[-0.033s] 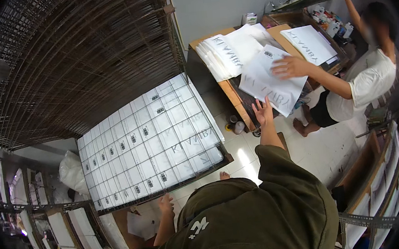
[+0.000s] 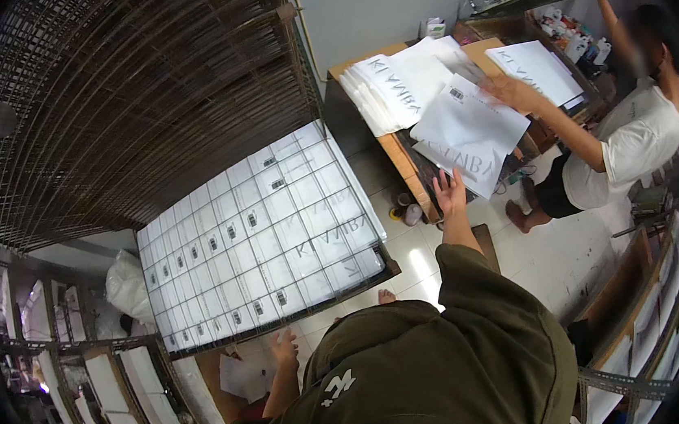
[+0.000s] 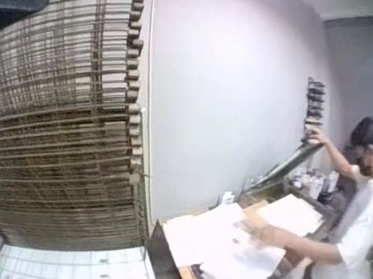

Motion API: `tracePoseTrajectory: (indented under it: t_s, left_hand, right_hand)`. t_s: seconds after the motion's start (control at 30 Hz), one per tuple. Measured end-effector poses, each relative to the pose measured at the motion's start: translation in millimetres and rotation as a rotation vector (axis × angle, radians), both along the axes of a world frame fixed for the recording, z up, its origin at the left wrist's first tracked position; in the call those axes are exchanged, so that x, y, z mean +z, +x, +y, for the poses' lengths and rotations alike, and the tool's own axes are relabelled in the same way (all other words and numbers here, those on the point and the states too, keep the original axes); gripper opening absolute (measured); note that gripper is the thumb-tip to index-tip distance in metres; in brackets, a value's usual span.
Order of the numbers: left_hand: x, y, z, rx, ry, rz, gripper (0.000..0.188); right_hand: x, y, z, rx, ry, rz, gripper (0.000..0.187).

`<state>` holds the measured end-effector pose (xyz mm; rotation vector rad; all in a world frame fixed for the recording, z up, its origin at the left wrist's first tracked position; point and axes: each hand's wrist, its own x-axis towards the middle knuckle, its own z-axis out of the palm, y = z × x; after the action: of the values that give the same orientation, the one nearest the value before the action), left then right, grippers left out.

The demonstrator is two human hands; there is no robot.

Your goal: The person repeatedly picks up white packing sheets from a table and places them onto a nearby metal rack. The person also briefly handles a purple cloth. The task involves repetitive pick-and-place motions of the packing materials.

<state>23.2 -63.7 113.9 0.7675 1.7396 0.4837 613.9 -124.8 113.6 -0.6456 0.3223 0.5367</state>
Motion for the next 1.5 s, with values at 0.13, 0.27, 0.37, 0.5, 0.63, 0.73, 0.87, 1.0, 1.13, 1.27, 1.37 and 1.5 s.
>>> tracePoseTrajectory:
  t_s: [0.13, 0.27, 0.37, 0.5, 0.63, 0.73, 0.87, 1.0, 1.13, 1.27, 1.37, 1.5]
  left_hand:
    - [5.4, -2.8, -13.6, -0.019, 0.029, 0.013, 0.057]
    - [-25.1, -10.6, -38.5, -0.078, 0.088, 0.051, 0.055]
    - [5.1, 15.9, -45.6, -0.295, 0.151, 0.237, 0.057]
    - [-4.1, 3.4, -41.0, -0.711, 0.257, 0.428, 0.069]
    - [-10.3, -13.7, -47.3, -0.565, 0.201, 0.407, 0.068]
    - [-12.1, -33.1, -56.6, -0.444, 0.193, 0.351, 0.066]
    - [-37.9, -81.4, -76.9, -0.334, 0.103, 0.427, 0.069]
    - [-79.0, -140.6, -105.1, -0.247, -0.019, 0.417, 0.072]
    - [-81.2, -191.0, -102.5, -0.179, -0.141, 0.401, 0.074]
    - [-108.8, -248.4, -98.8, -0.124, -0.195, 0.415, 0.071]
    - [-87.8, -279.3, -72.5, -0.029, -0.235, 0.376, 0.069]
    - [-81.1, -314.4, -49.1, 0.066, -0.174, 0.325, 0.065]
  right_hand:
    - [-36.8, -23.9, 5.8, -0.020, -0.238, 0.088, 0.031]
    - [66.0, -56.8, 12.0, -0.129, -0.558, -0.082, 0.018]
    - [94.3, -26.7, 14.0, -0.108, -0.689, -0.258, 0.020]
    - [178.6, -16.1, 21.3, -0.209, -0.645, -0.669, 0.029]
    - [212.8, -7.4, 68.1, 0.064, -0.495, -1.002, 0.045]
    - [258.1, -53.0, 104.8, 0.508, -0.427, -1.166, 0.060]
    - [281.2, -146.2, 160.2, 0.839, -0.392, -1.341, 0.061]
    - [297.9, -258.4, 204.0, 1.260, -0.449, -1.527, 0.035]
    - [309.6, -362.0, 251.9, 1.764, -0.298, -1.866, 0.055]
    - [315.5, -479.3, 303.2, 2.048, -0.083, -1.926, 0.055]
    - [325.1, -566.1, 338.3, 2.163, 0.177, -2.058, 0.055]
    - [331.9, -651.6, 388.5, 2.130, 0.493, -2.167, 0.054]
